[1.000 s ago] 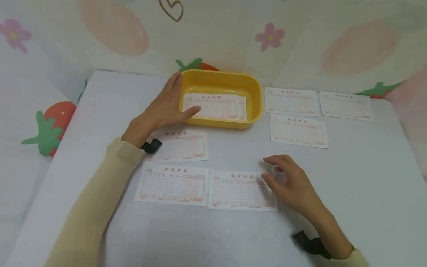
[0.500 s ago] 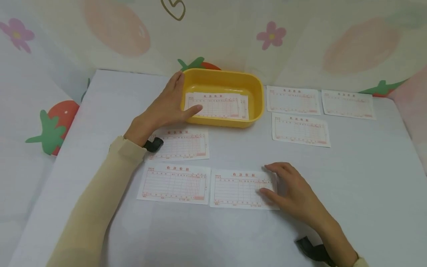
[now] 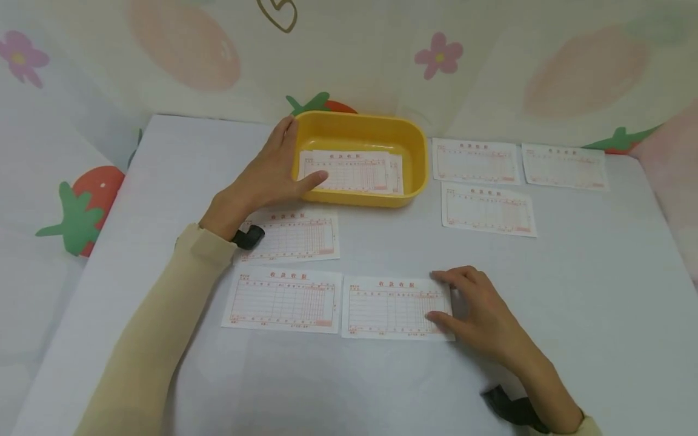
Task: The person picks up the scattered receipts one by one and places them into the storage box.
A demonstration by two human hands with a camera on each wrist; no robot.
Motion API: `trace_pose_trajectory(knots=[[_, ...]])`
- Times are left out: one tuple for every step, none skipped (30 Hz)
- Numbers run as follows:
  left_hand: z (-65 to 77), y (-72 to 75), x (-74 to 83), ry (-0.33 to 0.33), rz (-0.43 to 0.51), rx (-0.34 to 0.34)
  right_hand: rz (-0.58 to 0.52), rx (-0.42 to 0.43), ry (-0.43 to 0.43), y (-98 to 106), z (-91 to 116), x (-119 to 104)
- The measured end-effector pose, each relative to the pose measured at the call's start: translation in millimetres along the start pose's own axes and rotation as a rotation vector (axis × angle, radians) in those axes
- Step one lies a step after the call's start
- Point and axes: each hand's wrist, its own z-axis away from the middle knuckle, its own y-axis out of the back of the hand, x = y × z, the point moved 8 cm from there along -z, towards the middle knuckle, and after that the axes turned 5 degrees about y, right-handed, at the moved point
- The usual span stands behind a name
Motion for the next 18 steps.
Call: trace_pose_trajectory(knots=[[0.2, 0.6, -0.1, 0.000, 0.001, 0.004, 0.001, -0.004, -0.007, -0.2, -0.3, 0.5], [0.5, 1.0, -0.1, 0.000, 0.003, 0.007, 0.001, -0.008, -0.015, -0.7, -0.7, 1.3], [0.7, 1.3, 0.0, 0.000, 0.002, 0.008, 0.001, -0.014, -0.025, -1.4, -1.1, 2.0], [0.9, 1.4, -0.2, 0.001, 0.000, 0.007, -0.003, -0.019, -0.034, -1.9, -1.4, 2.5], [1.0, 1.3, -0.3, 0.001, -0.001, 0.006, -0.007, -0.023, -0.041, -2.4, -1.7, 2.8], [0.8, 1.3, -0.7, 0.002, -0.005, 0.006, -0.010, -0.026, -0.047, -2.9, -1.9, 3.1], [0.7, 1.1, -0.6, 0.000, -0.007, 0.005, -0.011, -0.028, -0.050, -3.3, -2.1, 3.3], [0.5, 0.9, -0.5, -0.001, -0.009, 0.003, -0.012, -0.027, -0.051, -3.7, -2.2, 3.3], [0.0, 0.8, -0.6, -0.003, -0.011, 0.004, -0.012, -0.025, -0.049, -3.8, -2.3, 3.2], [-0.4, 0.8, -0.6, -0.005, -0.014, 0.006, -0.014, -0.023, -0.046, -3.7, -2.4, 2.9], [-1.0, 0.9, -0.6, -0.007, -0.014, 0.008, -0.014, -0.020, -0.043, -3.7, -2.6, 2.7], [-1.3, 0.8, -0.3, -0.009, -0.012, 0.010, -0.016, -0.017, -0.040, -3.5, -2.7, 2.6], [-1.5, 0.7, 0.1, -0.011, -0.012, 0.011, -0.018, -0.015, -0.037, -3.3, -2.8, 2.6], [-1.6, 0.7, 0.2, -0.011, -0.012, 0.013, -0.017, -0.015, -0.038, -3.1, -2.8, 2.9], [-1.7, 0.7, 0.3, -0.011, -0.013, 0.015, -0.018, -0.017, -0.042, -3.1, -2.9, 3.4], [-1.7, 0.6, 0.5, -0.012, -0.014, 0.015, -0.020, -0.022, -0.048, -3.4, -2.7, 4.2], [-1.6, 0.4, 0.5, -0.011, -0.014, 0.015, -0.022, -0.027, -0.056, -3.6, -2.6, 5.0], [-1.4, 0.1, 0.6, -0.010, -0.016, 0.013, -0.023, -0.032, -0.064, -3.8, -2.2, 5.9]])
